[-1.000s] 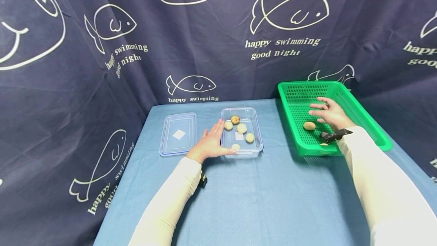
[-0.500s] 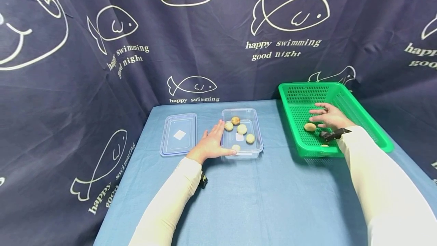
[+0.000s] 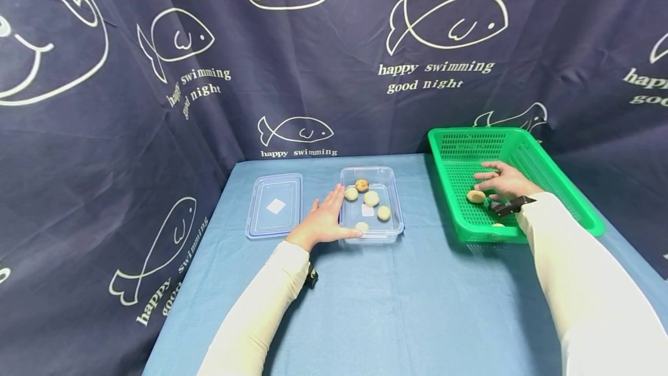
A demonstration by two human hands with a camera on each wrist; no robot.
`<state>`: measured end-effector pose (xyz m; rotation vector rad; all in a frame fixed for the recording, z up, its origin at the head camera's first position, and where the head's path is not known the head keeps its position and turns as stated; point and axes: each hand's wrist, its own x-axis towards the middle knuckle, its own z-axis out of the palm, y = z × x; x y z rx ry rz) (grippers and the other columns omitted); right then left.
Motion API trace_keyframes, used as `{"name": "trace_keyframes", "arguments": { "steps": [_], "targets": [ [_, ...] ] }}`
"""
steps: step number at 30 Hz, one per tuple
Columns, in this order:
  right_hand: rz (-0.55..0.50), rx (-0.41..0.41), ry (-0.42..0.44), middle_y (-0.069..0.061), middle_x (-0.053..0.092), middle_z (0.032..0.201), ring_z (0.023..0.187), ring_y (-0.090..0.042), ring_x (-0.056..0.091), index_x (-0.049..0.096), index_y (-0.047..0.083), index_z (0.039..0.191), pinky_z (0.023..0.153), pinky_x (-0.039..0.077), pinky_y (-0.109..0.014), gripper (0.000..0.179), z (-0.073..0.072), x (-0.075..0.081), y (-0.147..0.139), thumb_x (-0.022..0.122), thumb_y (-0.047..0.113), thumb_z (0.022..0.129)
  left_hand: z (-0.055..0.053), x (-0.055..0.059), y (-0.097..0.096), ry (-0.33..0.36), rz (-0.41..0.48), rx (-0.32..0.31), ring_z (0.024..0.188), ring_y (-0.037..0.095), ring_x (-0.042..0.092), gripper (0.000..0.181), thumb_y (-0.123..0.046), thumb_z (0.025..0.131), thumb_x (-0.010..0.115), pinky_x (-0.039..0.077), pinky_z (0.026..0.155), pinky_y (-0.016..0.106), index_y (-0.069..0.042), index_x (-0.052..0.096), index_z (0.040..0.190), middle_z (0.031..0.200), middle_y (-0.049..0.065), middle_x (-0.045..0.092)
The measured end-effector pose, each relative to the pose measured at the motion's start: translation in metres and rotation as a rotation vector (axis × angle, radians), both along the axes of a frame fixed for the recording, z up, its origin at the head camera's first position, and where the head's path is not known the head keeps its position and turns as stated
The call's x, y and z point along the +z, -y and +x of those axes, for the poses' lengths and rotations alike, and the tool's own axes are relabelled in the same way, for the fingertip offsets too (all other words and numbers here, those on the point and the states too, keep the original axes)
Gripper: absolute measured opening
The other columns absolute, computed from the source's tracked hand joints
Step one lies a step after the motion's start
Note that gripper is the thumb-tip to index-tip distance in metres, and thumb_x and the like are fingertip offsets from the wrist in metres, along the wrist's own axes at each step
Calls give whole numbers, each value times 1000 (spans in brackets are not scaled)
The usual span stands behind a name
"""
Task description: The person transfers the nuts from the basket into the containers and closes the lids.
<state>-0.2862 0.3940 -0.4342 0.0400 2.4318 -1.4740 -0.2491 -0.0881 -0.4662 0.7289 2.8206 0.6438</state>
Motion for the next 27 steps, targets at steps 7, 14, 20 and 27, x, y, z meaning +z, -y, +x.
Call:
{"name": "trace_keyframes", "arguments": {
  "steps": [7, 14, 20, 27],
  "targets": [
    [11, 61, 19, -19, 47, 151, 91, 5, 62, 4, -5, 159, 84, 54, -44, 91, -7, -5, -5, 68, 6, 95, -1, 0, 0, -9, -8, -1, 156, 22, 9, 127, -76, 75, 69, 10, 121, 59, -13, 3, 164, 171, 5, 2],
    [53, 152, 30, -36, 30, 153, 95, 0, 65, 4, -12, 156, 80, 54, -40, 86, -12, -10, -6, 63, 1, 95, -1, -5, 1, -27, 1, -3, 156, 22, 10, 128, -77, 74, 69, 11, 121, 60, -11, 6, 164, 171, 5, 3],
    [111, 182, 36, -41, 33, 150, 96, -6, 66, 6, -15, 154, 74, 56, -37, 83, -11, -8, 0, 61, -5, 93, -3, -7, 1, -19, -5, -4, 156, 22, 9, 129, -78, 74, 68, 10, 121, 60, -11, 6, 164, 171, 3, 1],
    [151, 196, 14, -44, 39, 144, 96, -16, 67, 7, -18, 152, 72, 57, -37, 82, -11, -3, 5, 60, -7, 91, -4, -7, 2, -25, -16, -5, 156, 23, 11, 128, -78, 74, 68, 11, 121, 60, -10, 6, 164, 171, 4, 1]
  ]
}}
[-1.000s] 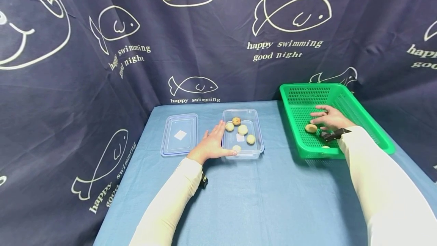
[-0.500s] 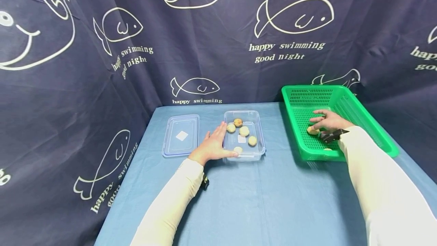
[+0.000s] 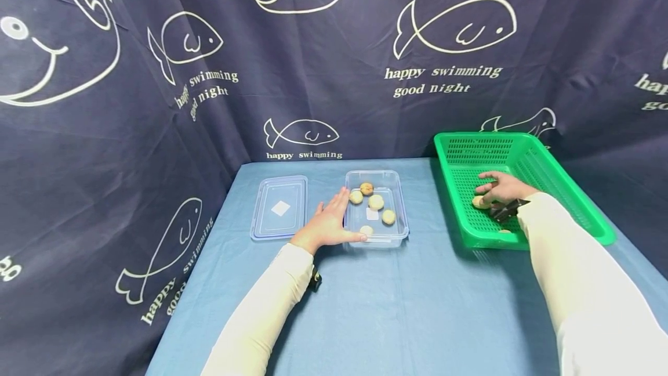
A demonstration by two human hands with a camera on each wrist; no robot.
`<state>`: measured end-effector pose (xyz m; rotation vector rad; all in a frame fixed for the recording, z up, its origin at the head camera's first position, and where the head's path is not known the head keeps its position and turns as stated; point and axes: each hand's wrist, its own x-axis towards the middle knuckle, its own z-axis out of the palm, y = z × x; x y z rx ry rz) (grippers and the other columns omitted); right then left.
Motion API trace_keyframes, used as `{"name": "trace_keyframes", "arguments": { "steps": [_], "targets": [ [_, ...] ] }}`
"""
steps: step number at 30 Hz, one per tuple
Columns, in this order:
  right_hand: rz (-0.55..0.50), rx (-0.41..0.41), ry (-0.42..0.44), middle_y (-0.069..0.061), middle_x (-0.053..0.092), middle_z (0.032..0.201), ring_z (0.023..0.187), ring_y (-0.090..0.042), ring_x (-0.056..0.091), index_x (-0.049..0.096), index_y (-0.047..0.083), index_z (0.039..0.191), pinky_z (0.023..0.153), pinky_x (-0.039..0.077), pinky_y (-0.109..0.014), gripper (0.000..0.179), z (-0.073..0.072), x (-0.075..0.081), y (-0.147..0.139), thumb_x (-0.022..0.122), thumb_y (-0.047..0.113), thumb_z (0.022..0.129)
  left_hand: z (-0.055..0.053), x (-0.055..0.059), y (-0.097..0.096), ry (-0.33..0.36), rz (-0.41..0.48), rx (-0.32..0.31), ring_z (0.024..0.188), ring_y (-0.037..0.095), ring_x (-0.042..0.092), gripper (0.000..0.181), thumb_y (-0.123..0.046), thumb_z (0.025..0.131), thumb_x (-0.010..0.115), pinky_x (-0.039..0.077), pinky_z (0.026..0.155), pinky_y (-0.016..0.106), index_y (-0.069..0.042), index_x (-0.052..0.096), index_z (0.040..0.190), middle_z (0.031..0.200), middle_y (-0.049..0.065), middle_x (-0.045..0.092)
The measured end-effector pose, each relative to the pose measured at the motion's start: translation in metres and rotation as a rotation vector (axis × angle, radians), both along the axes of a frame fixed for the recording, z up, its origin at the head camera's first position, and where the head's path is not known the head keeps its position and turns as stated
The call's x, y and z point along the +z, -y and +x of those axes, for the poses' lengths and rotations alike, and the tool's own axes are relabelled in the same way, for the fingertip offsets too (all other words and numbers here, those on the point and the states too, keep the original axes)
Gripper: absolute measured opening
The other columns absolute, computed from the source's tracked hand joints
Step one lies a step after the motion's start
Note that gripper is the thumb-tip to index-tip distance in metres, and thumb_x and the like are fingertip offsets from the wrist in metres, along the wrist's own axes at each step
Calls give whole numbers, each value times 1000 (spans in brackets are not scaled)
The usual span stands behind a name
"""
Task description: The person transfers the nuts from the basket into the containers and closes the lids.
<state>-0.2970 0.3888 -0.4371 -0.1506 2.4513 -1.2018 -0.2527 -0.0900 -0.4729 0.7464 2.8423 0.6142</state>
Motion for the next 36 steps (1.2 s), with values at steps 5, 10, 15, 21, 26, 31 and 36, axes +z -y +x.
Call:
{"name": "trace_keyframes", "arguments": {
  "steps": [5, 10, 15, 21, 26, 31, 36],
  "targets": [
    [-43, -30, -9, -44, 42, 142, 90, -11, 66, 4, -16, 154, 69, 58, -39, 86, -4, -3, -5, 62, -8, 89, 0, 2, -1, -2, 3, -2, 155, 23, 11, 128, -76, 75, 69, 11, 120, 60, -9, 7, 164, 171, 4, 2],
    [-145, -86, 13, -42, 33, 149, 87, -7, 67, 0, -6, 158, 75, 59, -42, 91, -8, -2, -7, 62, -5, 92, 0, 1, -2, -10, 0, -5, 155, 23, 12, 127, -76, 75, 68, 11, 120, 60, -9, 7, 164, 171, 4, 3],
    [-231, -132, 27, -37, 35, 151, 90, -8, 69, -4, 1, 160, 85, 57, -44, 96, -6, 4, -2, 63, -6, 92, 0, 1, -1, -3, 7, -7, 155, 22, 11, 128, -77, 74, 69, 11, 121, 60, -9, 7, 164, 171, 4, 2],
    [-298, -163, 16, -8, 61, 128, 93, -7, 68, -3, 4, 161, 88, 56, -43, 98, -3, 11, 4, 66, -5, 92, 0, -1, 0, -6, 21, -7, 156, 21, 11, 129, -78, 74, 68, 11, 120, 60, -11, 5, 164, 171, 5, 3],
    [-353, -184, -10, 11, 65, 107, 92, -8, 68, 3, 5, 161, 83, 57, -37, 94, 0, 18, 11, 66, -7, 92, 1, 1, 0, 2, 24, -5, 156, 20, 9, 129, -78, 73, 69, 10, 121, 59, -14, 3, 164, 171, 5, 4],
    [-366, -185, -33, -2, 61, 122, 94, -9, 68, 6, 7, 162, 83, 58, -35, 94, 3, 22, 19, 68, -5, 92, 1, 2, -1, 3, 16, -4, 156, 19, 9, 129, -78, 73, 68, 10, 121, 59, -14, 3, 164, 171, 6, 4],
    [-389, -187, -36, -2, 62, 124, 97, -8, 68, 6, 10, 162, 86, 57, -37, 94, 0, 25, 26, 68, -4, 93, 0, 2, -2, -1, 7, -8, 156, 19, 9, 129, -78, 74, 67, 12, 121, 59, -13, 3, 164, 171, 7, 4]
  ]
}}
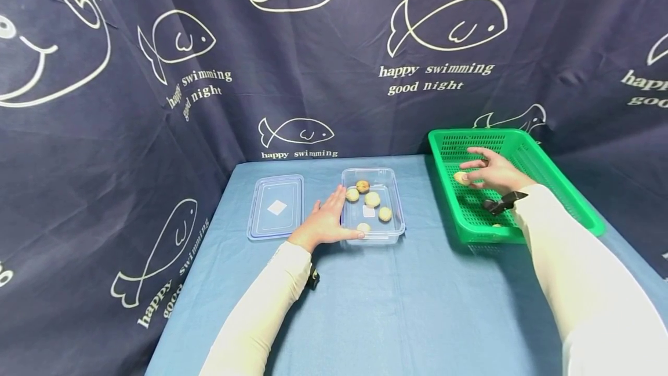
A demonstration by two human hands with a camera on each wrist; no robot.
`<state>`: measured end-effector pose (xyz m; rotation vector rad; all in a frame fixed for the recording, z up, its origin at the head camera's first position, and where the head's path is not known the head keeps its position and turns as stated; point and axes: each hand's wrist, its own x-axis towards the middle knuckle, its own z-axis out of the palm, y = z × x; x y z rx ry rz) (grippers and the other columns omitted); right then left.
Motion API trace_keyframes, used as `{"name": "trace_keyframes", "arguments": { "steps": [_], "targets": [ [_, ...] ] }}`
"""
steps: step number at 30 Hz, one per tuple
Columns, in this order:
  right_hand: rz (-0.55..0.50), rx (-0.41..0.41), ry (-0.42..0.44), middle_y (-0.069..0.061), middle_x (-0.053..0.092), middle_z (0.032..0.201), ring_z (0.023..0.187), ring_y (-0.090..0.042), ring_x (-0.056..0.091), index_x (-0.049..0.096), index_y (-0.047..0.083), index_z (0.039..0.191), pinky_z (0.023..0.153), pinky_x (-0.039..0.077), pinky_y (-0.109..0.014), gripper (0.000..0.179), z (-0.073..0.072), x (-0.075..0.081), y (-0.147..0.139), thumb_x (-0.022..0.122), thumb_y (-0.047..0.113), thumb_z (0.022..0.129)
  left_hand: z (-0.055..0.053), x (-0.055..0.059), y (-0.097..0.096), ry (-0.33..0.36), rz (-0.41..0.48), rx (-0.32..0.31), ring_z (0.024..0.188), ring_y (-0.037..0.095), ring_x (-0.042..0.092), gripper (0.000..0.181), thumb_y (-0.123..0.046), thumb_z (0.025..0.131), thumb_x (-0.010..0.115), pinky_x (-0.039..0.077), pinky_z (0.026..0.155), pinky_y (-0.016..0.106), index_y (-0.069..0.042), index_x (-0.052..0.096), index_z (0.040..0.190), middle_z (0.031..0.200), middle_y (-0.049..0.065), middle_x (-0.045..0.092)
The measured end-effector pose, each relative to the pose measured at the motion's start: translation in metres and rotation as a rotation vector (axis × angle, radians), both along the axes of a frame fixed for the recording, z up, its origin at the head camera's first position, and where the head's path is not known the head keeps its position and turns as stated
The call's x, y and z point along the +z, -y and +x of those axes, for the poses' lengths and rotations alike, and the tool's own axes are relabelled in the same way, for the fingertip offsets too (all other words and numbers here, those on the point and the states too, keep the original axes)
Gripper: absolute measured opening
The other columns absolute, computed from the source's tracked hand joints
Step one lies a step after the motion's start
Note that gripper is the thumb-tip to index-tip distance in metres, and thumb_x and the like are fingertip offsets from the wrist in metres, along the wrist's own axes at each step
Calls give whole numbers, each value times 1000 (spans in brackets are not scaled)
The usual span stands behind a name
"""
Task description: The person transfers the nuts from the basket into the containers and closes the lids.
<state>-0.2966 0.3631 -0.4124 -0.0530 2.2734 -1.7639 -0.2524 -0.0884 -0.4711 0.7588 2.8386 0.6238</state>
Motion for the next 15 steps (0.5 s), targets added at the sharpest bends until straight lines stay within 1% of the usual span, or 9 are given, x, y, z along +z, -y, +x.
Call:
{"name": "trace_keyframes", "arguments": {
  "steps": [2, 5, 9, 12, 15],
  "targets": [
    [0, 5, -4, 1, 62, 122, 96, -8, 68, 6, 10, 163, 84, 57, -36, 94, 0, 2, 2, 68, -3, 94, 0, 1, 0, 1, -3, 0, 156, 19, 9, 129, -78, 74, 67, 12, 121, 59, -12, 3, 164, 171, 7, 4],
    [-19, 5, -13, 5, 65, 116, 94, -9, 69, 9, 11, 162, 82, 58, -36, 91, 0, 4, 6, 67, -4, 94, 1, 1, 0, 2, -5, 1, 156, 19, 9, 129, -79, 74, 67, 12, 121, 59, -12, 3, 164, 171, 7, 3],
    [-50, -7, -42, 1, 64, 115, 91, -11, 70, 15, 12, 159, 84, 58, -42, 85, 1, 10, 12, 65, -6, 94, 2, 2, -1, 8, 3, 3, 156, 19, 9, 129, -78, 74, 67, 11, 121, 59, -13, 2, 164, 171, 6, 3],
    [-66, -13, -66, -4, 61, 117, 92, -13, 70, 17, 12, 160, 86, 58, -44, 83, 3, 16, 18, 64, -7, 94, 2, 2, -1, 8, 4, 5, 156, 20, 10, 129, -78, 74, 68, 11, 121, 59, -13, 2, 164, 171, 6, 3],
    [-80, -10, -81, -2, 61, 114, 91, -14, 71, 15, 12, 161, 85, 59, -43, 84, 4, 22, 23, 63, -8, 95, 2, 2, 0, 4, 1, 7, 156, 20, 11, 129, -78, 74, 68, 11, 121, 59, -13, 3, 164, 171, 6, 4]
  ]
}}
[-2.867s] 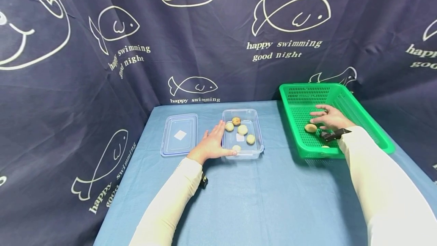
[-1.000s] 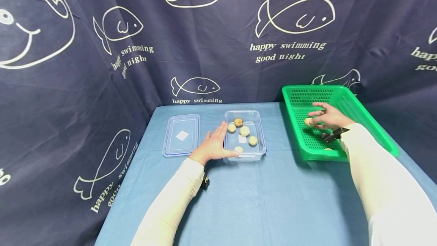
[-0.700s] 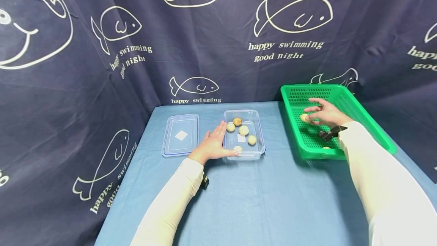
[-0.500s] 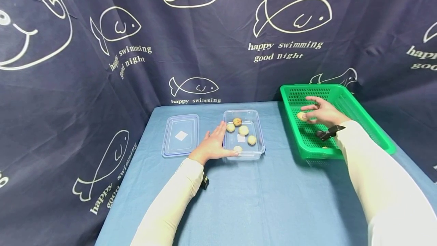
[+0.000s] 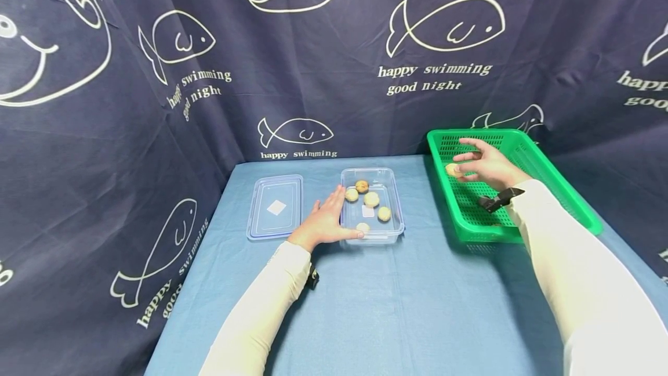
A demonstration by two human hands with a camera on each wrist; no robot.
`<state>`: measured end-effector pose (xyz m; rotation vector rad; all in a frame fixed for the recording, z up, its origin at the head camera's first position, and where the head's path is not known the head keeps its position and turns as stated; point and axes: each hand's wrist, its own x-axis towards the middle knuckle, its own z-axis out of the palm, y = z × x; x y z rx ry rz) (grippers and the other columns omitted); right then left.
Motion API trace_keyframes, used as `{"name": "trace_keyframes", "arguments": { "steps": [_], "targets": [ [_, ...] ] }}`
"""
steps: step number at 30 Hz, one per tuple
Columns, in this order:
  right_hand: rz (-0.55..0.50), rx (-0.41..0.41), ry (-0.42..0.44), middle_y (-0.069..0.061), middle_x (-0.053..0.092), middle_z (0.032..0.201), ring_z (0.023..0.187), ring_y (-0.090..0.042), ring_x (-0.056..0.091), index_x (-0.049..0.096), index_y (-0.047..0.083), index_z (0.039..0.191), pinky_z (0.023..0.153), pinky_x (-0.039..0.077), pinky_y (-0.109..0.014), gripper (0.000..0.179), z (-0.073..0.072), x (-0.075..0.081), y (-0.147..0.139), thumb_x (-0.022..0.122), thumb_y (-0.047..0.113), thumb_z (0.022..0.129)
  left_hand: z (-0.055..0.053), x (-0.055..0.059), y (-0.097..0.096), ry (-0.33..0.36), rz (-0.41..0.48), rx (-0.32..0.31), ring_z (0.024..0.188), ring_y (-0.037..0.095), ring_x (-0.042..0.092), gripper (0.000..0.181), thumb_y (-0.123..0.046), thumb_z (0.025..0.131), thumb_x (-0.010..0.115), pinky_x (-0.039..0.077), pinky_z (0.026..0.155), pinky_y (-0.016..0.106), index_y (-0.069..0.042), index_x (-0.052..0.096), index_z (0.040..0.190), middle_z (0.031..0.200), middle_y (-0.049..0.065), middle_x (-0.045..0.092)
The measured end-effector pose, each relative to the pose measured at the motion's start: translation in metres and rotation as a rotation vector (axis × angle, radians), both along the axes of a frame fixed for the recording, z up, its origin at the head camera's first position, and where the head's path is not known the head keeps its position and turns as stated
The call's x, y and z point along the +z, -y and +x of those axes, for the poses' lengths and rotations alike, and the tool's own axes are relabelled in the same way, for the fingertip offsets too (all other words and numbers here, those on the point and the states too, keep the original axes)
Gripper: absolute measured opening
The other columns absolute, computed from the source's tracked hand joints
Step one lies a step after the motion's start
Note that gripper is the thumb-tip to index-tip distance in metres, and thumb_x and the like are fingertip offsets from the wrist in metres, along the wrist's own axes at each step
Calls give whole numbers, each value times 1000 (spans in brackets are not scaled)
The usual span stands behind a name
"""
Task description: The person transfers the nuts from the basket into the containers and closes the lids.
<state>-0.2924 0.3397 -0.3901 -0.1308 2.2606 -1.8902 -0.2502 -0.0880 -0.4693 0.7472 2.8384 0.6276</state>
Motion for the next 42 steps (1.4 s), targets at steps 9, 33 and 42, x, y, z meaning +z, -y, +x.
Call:
{"name": "trace_keyframes", "arguments": {
  "steps": [9, 33, 42],
  "targets": [
    [-5, -2, -57, 4, 65, 111, 91, -14, 72, 11, 10, 163, 83, 59, -40, 88, -2, 11, 16, 63, -8, 95, 1, 1, 0, 0, -5, 1, 156, 19, 10, 129, -77, 74, 68, 12, 120, 60, -12, 2, 164, 171, 7, 3],
    [-113, 34, -46, -28, 55, 141, 98, -14, 73, 20, 13, 162, 85, 59, -36, 79, -8, 19, 77, 60, -7, 97, -2, -2, 1, 1, 10, -3, 155, 17, 9, 130, -78, 74, 68, 11, 121, 60, -12, 1, 164, 170, 5, 2],
    [-132, 65, -36, -33, 46, 147, 98, -13, 72, 21, 14, 162, 86, 58, -37, 76, -10, 17, 97, 58, -8, 98, -3, -2, 1, 4, 14, -4, 155, 17, 9, 131, -79, 73, 68, 10, 120, 60, -12, 1, 164, 170, 5, 1]
  ]
}}
